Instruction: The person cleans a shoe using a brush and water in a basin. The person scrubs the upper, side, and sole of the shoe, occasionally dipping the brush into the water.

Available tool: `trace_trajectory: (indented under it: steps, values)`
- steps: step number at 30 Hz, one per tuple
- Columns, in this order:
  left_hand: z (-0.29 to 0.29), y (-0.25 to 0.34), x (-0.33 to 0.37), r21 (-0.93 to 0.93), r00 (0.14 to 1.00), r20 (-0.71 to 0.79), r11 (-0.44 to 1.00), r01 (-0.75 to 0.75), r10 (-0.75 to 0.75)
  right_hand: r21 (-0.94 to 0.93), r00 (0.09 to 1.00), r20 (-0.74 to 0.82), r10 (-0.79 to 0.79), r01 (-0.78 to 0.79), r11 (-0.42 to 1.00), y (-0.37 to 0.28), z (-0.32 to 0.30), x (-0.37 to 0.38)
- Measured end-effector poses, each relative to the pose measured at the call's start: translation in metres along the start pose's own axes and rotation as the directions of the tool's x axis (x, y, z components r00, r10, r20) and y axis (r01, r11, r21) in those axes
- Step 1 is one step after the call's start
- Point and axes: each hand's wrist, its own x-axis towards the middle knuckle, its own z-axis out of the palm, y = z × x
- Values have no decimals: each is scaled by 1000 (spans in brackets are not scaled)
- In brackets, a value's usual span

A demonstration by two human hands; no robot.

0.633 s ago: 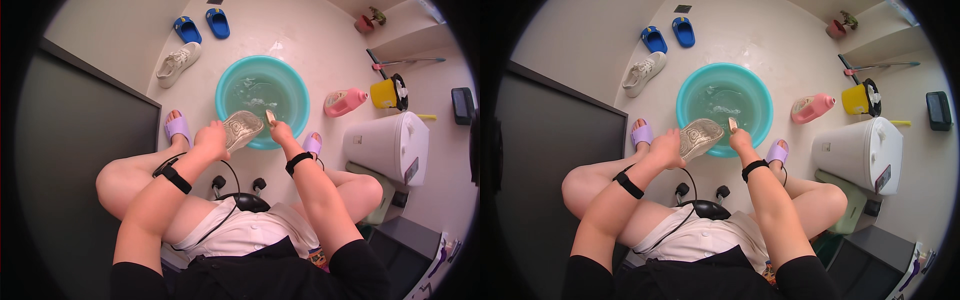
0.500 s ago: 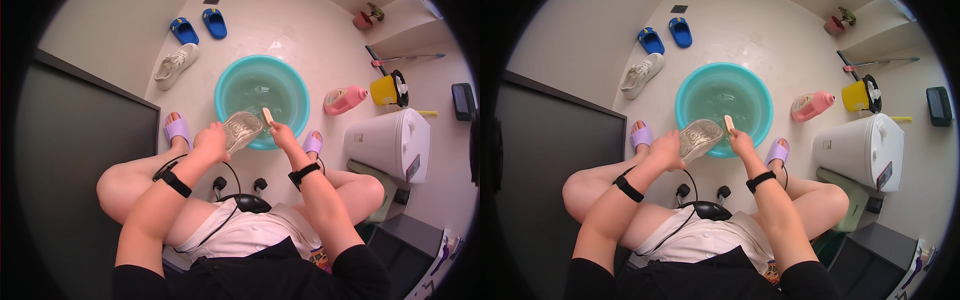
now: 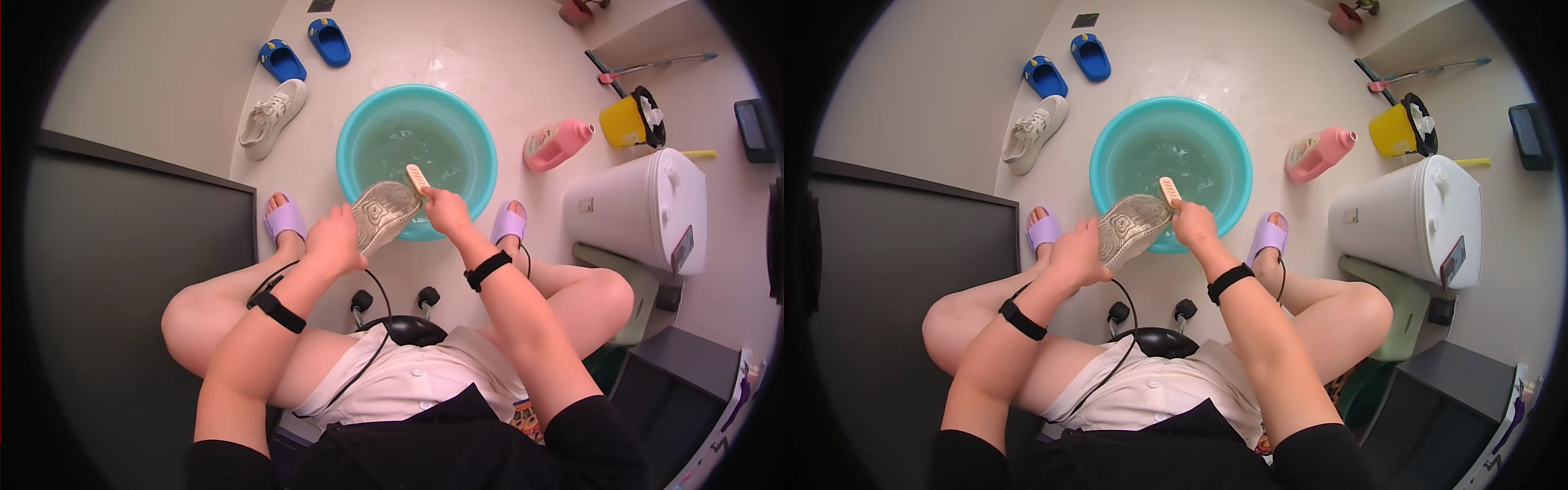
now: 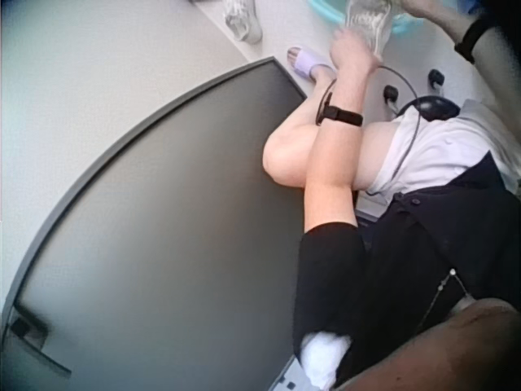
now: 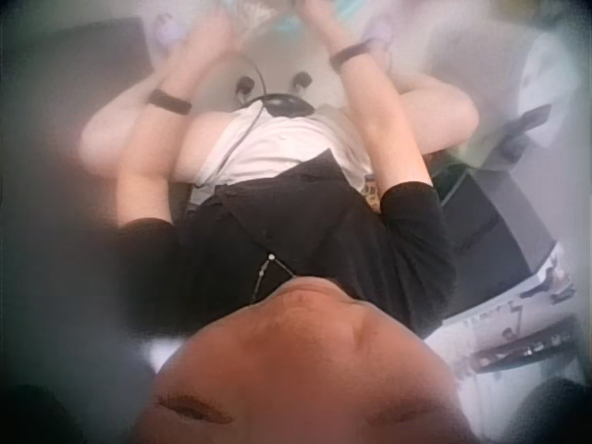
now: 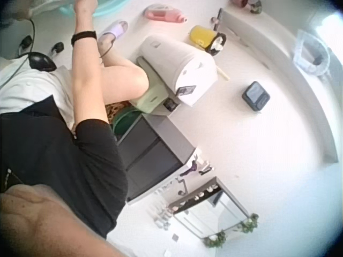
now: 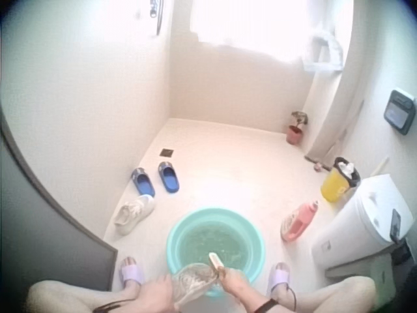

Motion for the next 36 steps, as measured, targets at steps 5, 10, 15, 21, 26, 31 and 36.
trace_trajectory:
  steps: [5,10,15,21,26,31,36]
  values:
    - [6,-7,-4,8,1000,3,1000,0,0,264,988,-149,-30,69,962,2,-14,-9]
    - [5,-4,-2,28,1000,21,1000,0,-1,168,975,-194,-107,141,976,11,-17,-10]
    - [8,-4,-2,22,1000,-14,1000,-10,11,44,954,-220,-202,216,975,8,-9,5]
    - [9,-5,-1,29,1000,-5,1000,-5,6,-49,921,-235,-310,307,950,-2,-7,19]
    - [6,-4,-2,22,1000,8,1000,5,-6,-103,905,-215,-368,353,930,-7,-9,19]
    - [4,-2,-1,5,1000,9,1000,12,-12,-122,902,-206,-380,361,924,-6,-5,23]
    - [2,-1,0,13,999,17,999,34,-34,-118,901,-226,-370,352,929,-9,1,21]
